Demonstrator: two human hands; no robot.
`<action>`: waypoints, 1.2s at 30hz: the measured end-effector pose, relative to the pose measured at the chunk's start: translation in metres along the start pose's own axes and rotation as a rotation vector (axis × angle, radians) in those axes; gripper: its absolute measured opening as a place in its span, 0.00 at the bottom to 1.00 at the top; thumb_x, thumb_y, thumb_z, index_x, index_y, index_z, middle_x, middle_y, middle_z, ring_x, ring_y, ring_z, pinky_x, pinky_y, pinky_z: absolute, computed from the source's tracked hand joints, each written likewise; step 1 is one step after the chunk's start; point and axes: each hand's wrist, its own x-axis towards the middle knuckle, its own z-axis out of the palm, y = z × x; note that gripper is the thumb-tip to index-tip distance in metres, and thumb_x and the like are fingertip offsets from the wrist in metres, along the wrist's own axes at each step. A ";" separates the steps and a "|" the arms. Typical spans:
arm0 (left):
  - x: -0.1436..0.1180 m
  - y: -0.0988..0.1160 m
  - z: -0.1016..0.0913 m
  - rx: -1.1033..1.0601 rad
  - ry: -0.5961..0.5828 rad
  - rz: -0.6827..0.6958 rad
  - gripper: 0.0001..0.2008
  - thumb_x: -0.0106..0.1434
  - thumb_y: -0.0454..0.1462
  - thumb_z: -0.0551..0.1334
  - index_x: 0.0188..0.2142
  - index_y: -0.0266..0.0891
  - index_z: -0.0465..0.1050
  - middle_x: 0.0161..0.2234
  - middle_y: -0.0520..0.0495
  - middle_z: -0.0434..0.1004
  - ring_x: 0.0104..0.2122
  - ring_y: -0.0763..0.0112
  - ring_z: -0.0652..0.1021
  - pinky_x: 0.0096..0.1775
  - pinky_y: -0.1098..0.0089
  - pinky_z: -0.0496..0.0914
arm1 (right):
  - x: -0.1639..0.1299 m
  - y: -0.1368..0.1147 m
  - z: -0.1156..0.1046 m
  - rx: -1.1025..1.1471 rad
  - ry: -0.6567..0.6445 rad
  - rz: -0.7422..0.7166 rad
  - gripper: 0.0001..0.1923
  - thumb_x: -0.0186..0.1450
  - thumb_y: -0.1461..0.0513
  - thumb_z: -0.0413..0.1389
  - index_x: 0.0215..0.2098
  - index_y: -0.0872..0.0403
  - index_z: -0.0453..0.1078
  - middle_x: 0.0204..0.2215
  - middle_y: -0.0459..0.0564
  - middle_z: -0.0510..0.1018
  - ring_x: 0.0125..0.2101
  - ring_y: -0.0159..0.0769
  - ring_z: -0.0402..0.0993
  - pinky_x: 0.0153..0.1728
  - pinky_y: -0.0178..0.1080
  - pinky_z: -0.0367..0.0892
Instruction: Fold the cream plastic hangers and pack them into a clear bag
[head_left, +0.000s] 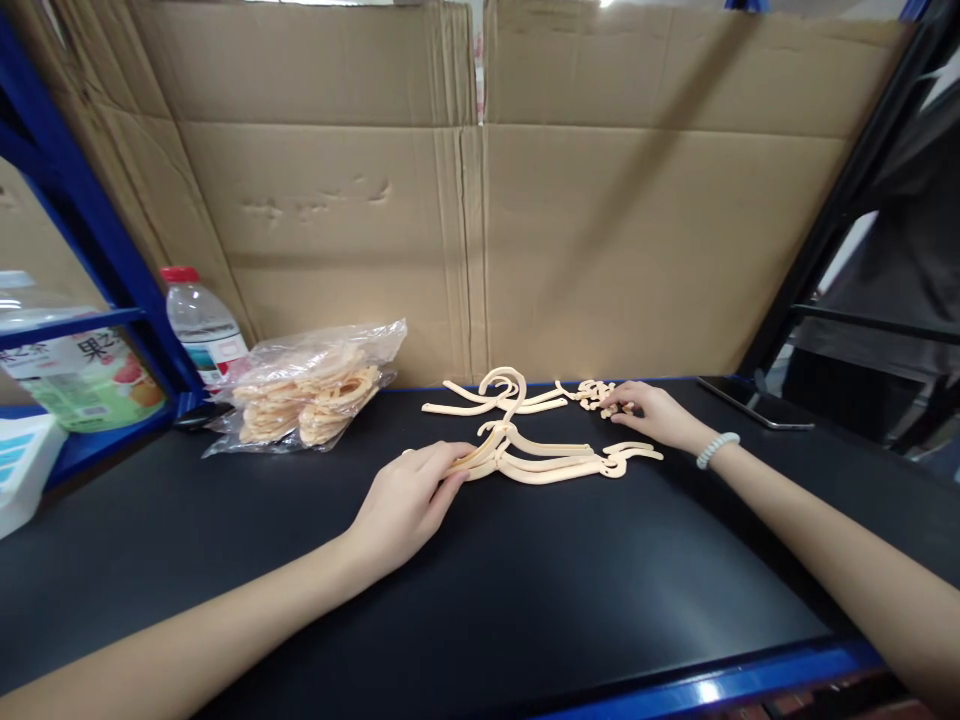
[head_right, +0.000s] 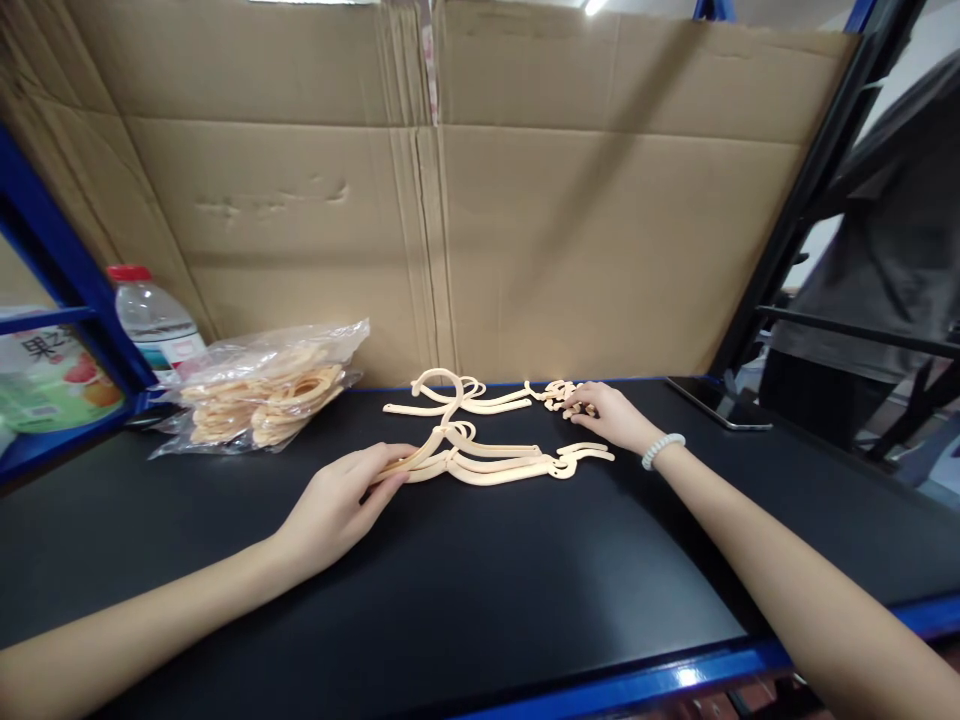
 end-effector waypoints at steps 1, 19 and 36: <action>0.000 0.000 0.000 0.002 0.001 -0.001 0.10 0.69 0.36 0.51 0.47 0.40 0.68 0.41 0.47 0.79 0.37 0.67 0.78 0.38 0.69 0.70 | 0.000 0.000 0.001 0.006 -0.002 0.003 0.10 0.59 0.58 0.55 0.36 0.50 0.75 0.39 0.52 0.78 0.39 0.44 0.73 0.39 0.45 0.69; 0.000 0.001 -0.002 0.018 -0.013 -0.028 0.10 0.69 0.36 0.52 0.47 0.41 0.67 0.39 0.49 0.78 0.34 0.67 0.77 0.35 0.69 0.68 | 0.001 -0.013 0.000 0.326 0.370 0.218 0.17 0.62 0.52 0.54 0.39 0.56 0.74 0.30 0.52 0.79 0.29 0.37 0.74 0.35 0.42 0.69; -0.001 -0.003 0.000 -0.030 0.023 -0.125 0.11 0.68 0.38 0.53 0.47 0.42 0.68 0.38 0.48 0.78 0.33 0.67 0.77 0.37 0.68 0.69 | -0.001 -0.073 0.015 0.845 0.366 0.372 0.18 0.49 0.53 0.66 0.31 0.55 0.71 0.34 0.52 0.77 0.31 0.36 0.74 0.35 0.41 0.71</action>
